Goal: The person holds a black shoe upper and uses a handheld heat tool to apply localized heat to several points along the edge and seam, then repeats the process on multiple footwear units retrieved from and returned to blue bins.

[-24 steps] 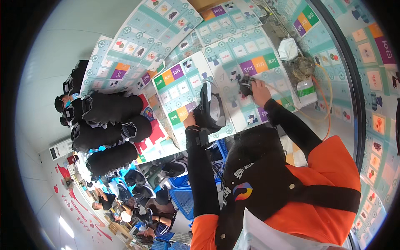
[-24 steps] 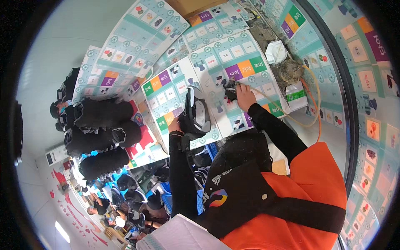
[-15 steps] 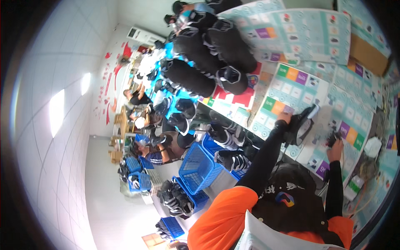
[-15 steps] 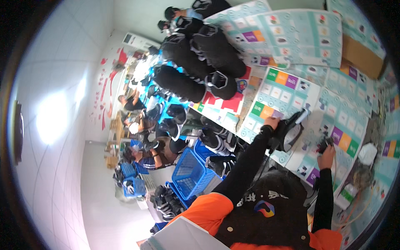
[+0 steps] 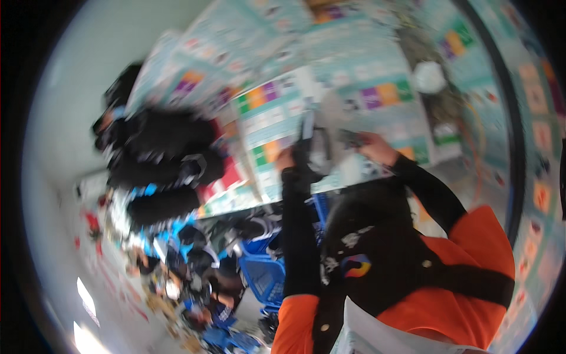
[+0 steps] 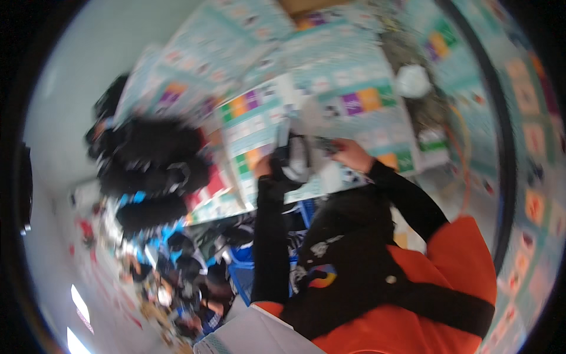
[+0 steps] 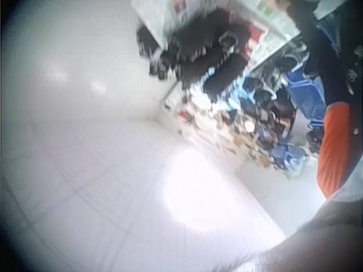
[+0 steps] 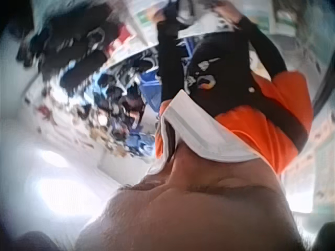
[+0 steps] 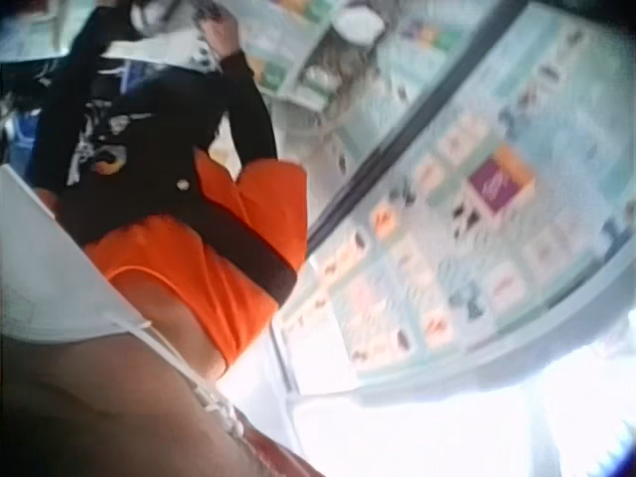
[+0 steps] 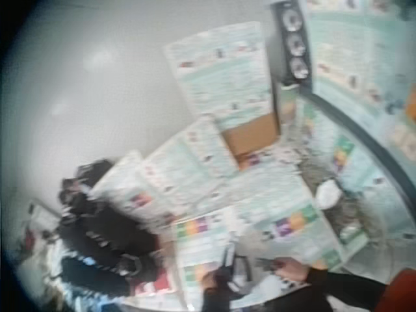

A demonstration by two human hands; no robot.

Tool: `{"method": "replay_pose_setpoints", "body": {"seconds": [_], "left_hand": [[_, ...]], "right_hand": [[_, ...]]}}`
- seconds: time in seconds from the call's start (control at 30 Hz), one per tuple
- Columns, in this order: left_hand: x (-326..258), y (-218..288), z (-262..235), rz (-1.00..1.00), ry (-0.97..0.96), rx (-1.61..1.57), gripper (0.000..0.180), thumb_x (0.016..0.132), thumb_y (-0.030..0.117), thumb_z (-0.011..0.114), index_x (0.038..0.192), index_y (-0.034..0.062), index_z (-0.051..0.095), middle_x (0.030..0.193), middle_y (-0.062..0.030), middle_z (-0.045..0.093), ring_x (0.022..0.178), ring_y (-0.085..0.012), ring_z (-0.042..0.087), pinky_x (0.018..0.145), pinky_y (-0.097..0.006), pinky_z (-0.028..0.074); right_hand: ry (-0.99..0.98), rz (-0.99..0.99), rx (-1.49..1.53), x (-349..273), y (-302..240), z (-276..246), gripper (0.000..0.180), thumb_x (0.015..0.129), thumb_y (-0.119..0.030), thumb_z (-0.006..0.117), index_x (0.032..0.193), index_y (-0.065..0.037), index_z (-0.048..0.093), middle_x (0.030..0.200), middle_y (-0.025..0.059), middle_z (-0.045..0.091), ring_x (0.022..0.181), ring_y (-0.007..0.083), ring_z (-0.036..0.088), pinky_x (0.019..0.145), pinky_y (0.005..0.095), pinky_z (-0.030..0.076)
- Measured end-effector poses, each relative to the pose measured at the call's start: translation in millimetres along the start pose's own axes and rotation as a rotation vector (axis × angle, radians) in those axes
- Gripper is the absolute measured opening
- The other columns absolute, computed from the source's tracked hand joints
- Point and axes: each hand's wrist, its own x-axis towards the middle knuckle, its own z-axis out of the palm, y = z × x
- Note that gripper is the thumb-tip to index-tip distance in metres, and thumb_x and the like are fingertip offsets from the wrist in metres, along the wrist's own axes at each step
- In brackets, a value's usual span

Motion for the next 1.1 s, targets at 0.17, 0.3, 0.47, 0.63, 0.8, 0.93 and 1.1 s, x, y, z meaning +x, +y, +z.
{"method": "replay_pose_setpoints", "body": {"seconds": [0.17,0.3,0.47,0.63,0.8,0.93,1.1], "left_hand": [[12.2,53.1,11.9,-0.569,0.198,-0.932,0.041,0.086,0.024,0.081,0.111,-0.0067,0.073,0.101,-0.0147,0.075,0.090,-0.0205,0.069,0.085,-0.031,0.053],[3.3,66.9,3.1,-0.584,0.198,-0.863,0.040,0.096,0.032,0.064,0.113,-0.0022,0.074,0.107,-0.0125,0.076,0.096,-0.0208,0.071,0.089,-0.031,0.052],[-2.5,96.8,-5.5,-0.600,0.236,-0.895,0.039,0.087,0.022,0.079,0.114,-0.0059,0.072,0.104,-0.0146,0.075,0.093,-0.0199,0.068,0.086,-0.031,0.052],[-5.3,80.0,-10.2,-0.630,0.303,-1.026,0.038,0.086,0.019,0.081,0.112,-0.0069,0.072,0.101,-0.0140,0.075,0.091,-0.0198,0.067,0.086,-0.031,0.052],[-5.8,83.6,-4.4,-0.666,0.333,-1.041,0.038,0.085,0.019,0.082,0.111,-0.0068,0.072,0.100,-0.0137,0.075,0.089,-0.0193,0.067,0.084,-0.031,0.052],[-5.2,87.3,-4.1,-0.622,0.330,-0.977,0.038,0.084,0.020,0.082,0.110,-0.0061,0.073,0.100,-0.0132,0.075,0.089,-0.0193,0.068,0.083,-0.030,0.052],[-7.9,76.0,-3.6,-0.623,0.355,-0.969,0.037,0.083,0.019,0.082,0.110,-0.0049,0.073,0.099,-0.0121,0.075,0.089,-0.0193,0.068,0.083,-0.030,0.052]], "right_hand": [[0.256,-0.195,-0.398,-11.1,2.5,-11.0,0.029,0.082,-0.015,0.061,0.108,-0.004,0.066,0.086,0.0240,0.067,0.083,0.0452,0.063,0.069,0.0491,0.048],[0.123,-0.235,-0.434,-15.4,8.8,5.0,0.023,0.079,-0.012,0.059,0.100,-0.003,0.066,0.086,0.0241,0.067,0.086,0.0463,0.063,0.071,0.0480,0.048],[0.214,-0.269,-0.567,-7.4,21.9,6.9,0.019,0.077,-0.012,0.061,0.093,-0.002,0.064,0.082,0.0228,0.065,0.084,0.0456,0.062,0.070,0.0502,0.047],[0.093,-0.415,-0.675,-4.6,19.9,9.2,0.017,0.078,-0.011,0.061,0.093,-0.003,0.063,0.078,0.0226,0.064,0.083,0.0463,0.061,0.070,0.0521,0.047],[0.202,-0.283,-0.523,-12.4,4.2,7.0,0.018,0.079,-0.012,0.061,0.095,-0.005,0.065,0.081,0.0232,0.065,0.083,0.0469,0.061,0.071,0.0524,0.047],[0.008,-0.365,-0.703,-7.4,11.3,5.5,0.020,0.080,-0.012,0.062,0.098,-0.004,0.066,0.082,0.0238,0.065,0.081,0.0469,0.061,0.068,0.0510,0.047],[0.133,-0.334,-0.577,-11.4,-3.1,16.7,0.020,0.079,-0.011,0.063,0.097,-0.003,0.066,0.079,0.0243,0.065,0.077,0.0465,0.061,0.065,0.0490,0.047]]}}
